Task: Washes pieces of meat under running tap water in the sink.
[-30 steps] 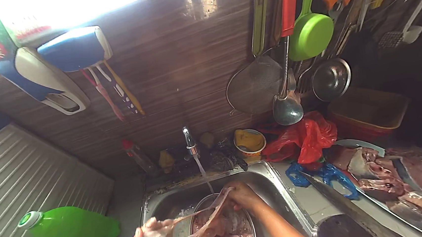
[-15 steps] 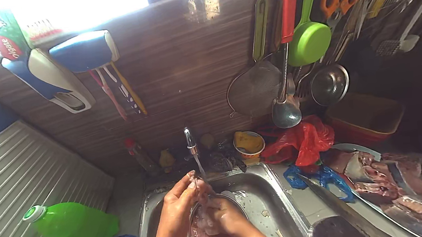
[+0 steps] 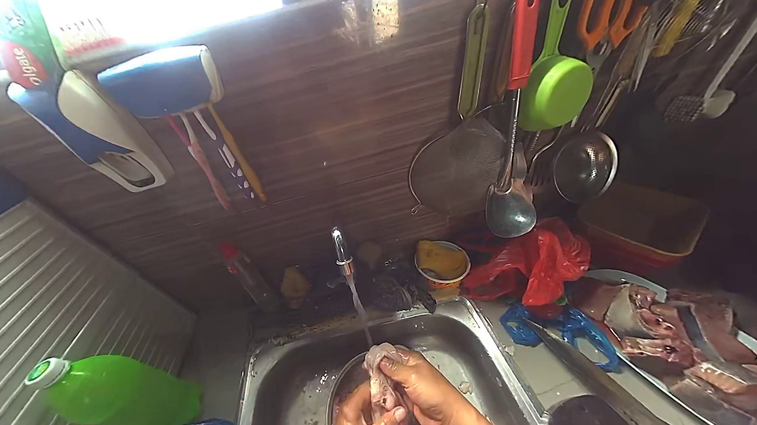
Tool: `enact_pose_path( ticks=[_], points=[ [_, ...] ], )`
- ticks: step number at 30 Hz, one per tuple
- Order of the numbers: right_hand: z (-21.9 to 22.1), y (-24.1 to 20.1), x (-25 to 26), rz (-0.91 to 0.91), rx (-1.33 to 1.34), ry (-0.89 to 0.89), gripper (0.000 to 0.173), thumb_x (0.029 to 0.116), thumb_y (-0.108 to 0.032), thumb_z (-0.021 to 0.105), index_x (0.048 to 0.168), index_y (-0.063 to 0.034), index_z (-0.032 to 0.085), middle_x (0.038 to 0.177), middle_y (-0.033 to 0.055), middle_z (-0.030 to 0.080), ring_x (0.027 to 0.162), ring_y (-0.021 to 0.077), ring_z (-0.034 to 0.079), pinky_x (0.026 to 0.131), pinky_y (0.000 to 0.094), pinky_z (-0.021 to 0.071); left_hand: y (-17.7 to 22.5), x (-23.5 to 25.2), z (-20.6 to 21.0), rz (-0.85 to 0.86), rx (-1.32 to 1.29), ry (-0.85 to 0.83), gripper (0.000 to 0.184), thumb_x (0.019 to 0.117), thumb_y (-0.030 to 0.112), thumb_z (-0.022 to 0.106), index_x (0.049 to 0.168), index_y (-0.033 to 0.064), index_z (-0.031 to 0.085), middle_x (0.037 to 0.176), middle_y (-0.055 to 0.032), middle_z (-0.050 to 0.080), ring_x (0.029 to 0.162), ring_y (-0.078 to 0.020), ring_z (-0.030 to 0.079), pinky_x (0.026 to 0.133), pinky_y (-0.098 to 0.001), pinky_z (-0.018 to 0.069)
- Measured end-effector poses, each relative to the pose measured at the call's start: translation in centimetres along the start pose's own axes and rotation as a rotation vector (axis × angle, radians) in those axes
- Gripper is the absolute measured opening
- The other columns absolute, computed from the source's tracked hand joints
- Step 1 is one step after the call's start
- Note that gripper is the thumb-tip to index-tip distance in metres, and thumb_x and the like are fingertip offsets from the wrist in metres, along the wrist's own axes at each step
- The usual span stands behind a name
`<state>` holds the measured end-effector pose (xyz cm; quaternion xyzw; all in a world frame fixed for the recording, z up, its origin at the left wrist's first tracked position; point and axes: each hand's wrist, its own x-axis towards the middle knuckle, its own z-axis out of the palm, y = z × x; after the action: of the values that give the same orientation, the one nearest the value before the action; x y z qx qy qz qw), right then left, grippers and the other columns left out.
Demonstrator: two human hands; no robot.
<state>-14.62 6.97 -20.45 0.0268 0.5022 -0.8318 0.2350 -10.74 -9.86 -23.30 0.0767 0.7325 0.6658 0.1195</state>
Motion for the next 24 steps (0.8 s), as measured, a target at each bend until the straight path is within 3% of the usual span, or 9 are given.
enact_pose_path(
  ticks=[4, 8, 10, 12, 14, 18, 19, 21, 24],
  points=[
    [0.4, -0.9, 0.7, -0.049, -0.342, -0.04, 0.016, 0.1003, -0.019, 0.061, 0.101, -0.0069, 0.073, 0.087, 0.0031, 0.071, 0.08, 0.0106, 0.068, 0.076, 0.0326, 0.0577, 1.2, 0.3, -0.1, -0.096, 0.046, -0.047, 0.044, 0.0843, 0.024, 0.084, 0.115, -0.0013, 0.065, 0.097, -0.0072, 0.075, 0.091, -0.0154, 0.073, 0.09, -0.0375, 0.0608],
    [0.9, -3.1, 1.4, -0.047, -0.565, -0.102, 0.018, 0.0976, -0.022, 0.064, 0.095, -0.0077, 0.073, 0.084, 0.002, 0.07, 0.079, 0.0098, 0.067, 0.077, 0.0343, 0.056, 1.7, 0.2, 0.2, -0.068, -0.145, -0.081, 0.023, 0.0884, 0.009, 0.078, 0.108, -0.0007, 0.07, 0.095, -0.0063, 0.076, 0.09, -0.015, 0.073, 0.088, -0.0377, 0.0605],
    [1.2, -3.6, 1.3, -0.023, -0.478, -0.087, 0.015, 0.0976, -0.018, 0.062, 0.097, -0.0067, 0.073, 0.085, 0.0026, 0.07, 0.079, 0.0103, 0.066, 0.076, 0.0333, 0.0563, 2.0, 0.0, 0.2, -0.023, -0.146, -0.104, 0.018, 0.0888, 0.003, 0.075, 0.107, 0.0008, 0.073, 0.097, -0.0048, 0.077, 0.092, -0.0133, 0.073, 0.09, -0.0368, 0.0603],
    [1.4, -3.5, 0.6, 0.009, -0.281, -0.057, 0.013, 0.0983, -0.013, 0.06, 0.098, -0.005, 0.071, 0.078, 0.0033, 0.067, 0.07, 0.0114, 0.063, 0.067, 0.0313, 0.0551, 1.6, 0.0, 0.1, 0.001, -0.014, -0.093, 0.017, 0.087, 0.001, 0.074, 0.104, 0.0023, 0.075, 0.095, -0.0032, 0.078, 0.09, -0.0105, 0.073, 0.088, -0.0353, 0.0608],
    [1.4, -3.2, -0.1, 0.041, -0.165, -0.027, 0.013, 0.0994, -0.012, 0.058, 0.1, -0.0052, 0.07, 0.071, 0.0022, 0.062, 0.061, 0.0106, 0.058, 0.058, 0.0293, 0.0516, 0.7, 0.3, -0.3, 0.016, 0.203, -0.071, 0.011, 0.0867, 0.009, 0.076, 0.097, 0.0056, 0.077, 0.09, -0.0018, 0.077, 0.086, -0.0089, 0.073, 0.086, -0.0367, 0.0607],
    [0.6, -0.8, -1.6, 0.043, -0.021, -0.018, 0.018, 0.1015, -0.013, 0.049, 0.095, -0.0076, 0.065, 0.061, -0.0018, 0.049, 0.05, 0.0084, 0.046, 0.049, 0.0271, 0.0417, -1.7, 1.3, -0.5, -0.038, 0.71, -0.057, 0.022, 0.0855, 0.029, 0.073, 0.082, 0.0074, 0.075, 0.083, -0.0104, 0.074, 0.084, -0.027, 0.073, 0.08, -0.0567, 0.0563],
    [0.3, 0.0, -2.1, 0.041, 0.01, 0.008, 0.02, 0.1023, -0.013, 0.048, 0.095, -0.0071, 0.065, 0.061, -0.0024, 0.048, 0.05, 0.0081, 0.045, 0.049, 0.0273, 0.0412, -1.4, 1.6, -0.3, -0.115, 0.804, -0.08, 0.025, 0.0865, 0.032, 0.071, 0.085, 0.0068, 0.075, 0.086, -0.013, 0.074, 0.088, -0.0311, 0.072, 0.082, -0.0594, 0.0549],
    [0.0, 1.3, -3.3, 0.042, 0.051, 0.091, 0.021, 0.1031, -0.011, 0.046, 0.096, -0.0055, 0.065, 0.059, -0.0035, 0.048, 0.05, 0.0072, 0.045, 0.05, 0.0266, 0.0425, -0.7, 2.4, 0.3, -0.299, 0.981, -0.161, 0.036, 0.0912, 0.039, 0.065, 0.1, 0.0061, 0.075, 0.102, -0.0177, 0.074, 0.102, -0.0376, 0.07, 0.09, -0.0635, 0.0522],
    [-0.1, 2.5, -5.2, 0.042, 0.072, 0.183, 0.023, 0.1015, -0.006, 0.045, 0.097, -0.0042, 0.067, 0.059, -0.005, 0.051, 0.05, 0.0049, 0.046, 0.05, 0.0244, 0.0433, 0.0, 3.4, 1.0, -0.445, 1.102, -0.261, 0.041, 0.0967, 0.039, 0.058, 0.117, 0.0057, 0.072, 0.117, -0.021, 0.071, 0.113, -0.0415, 0.066, 0.095, -0.066, 0.0494]
  ],
)
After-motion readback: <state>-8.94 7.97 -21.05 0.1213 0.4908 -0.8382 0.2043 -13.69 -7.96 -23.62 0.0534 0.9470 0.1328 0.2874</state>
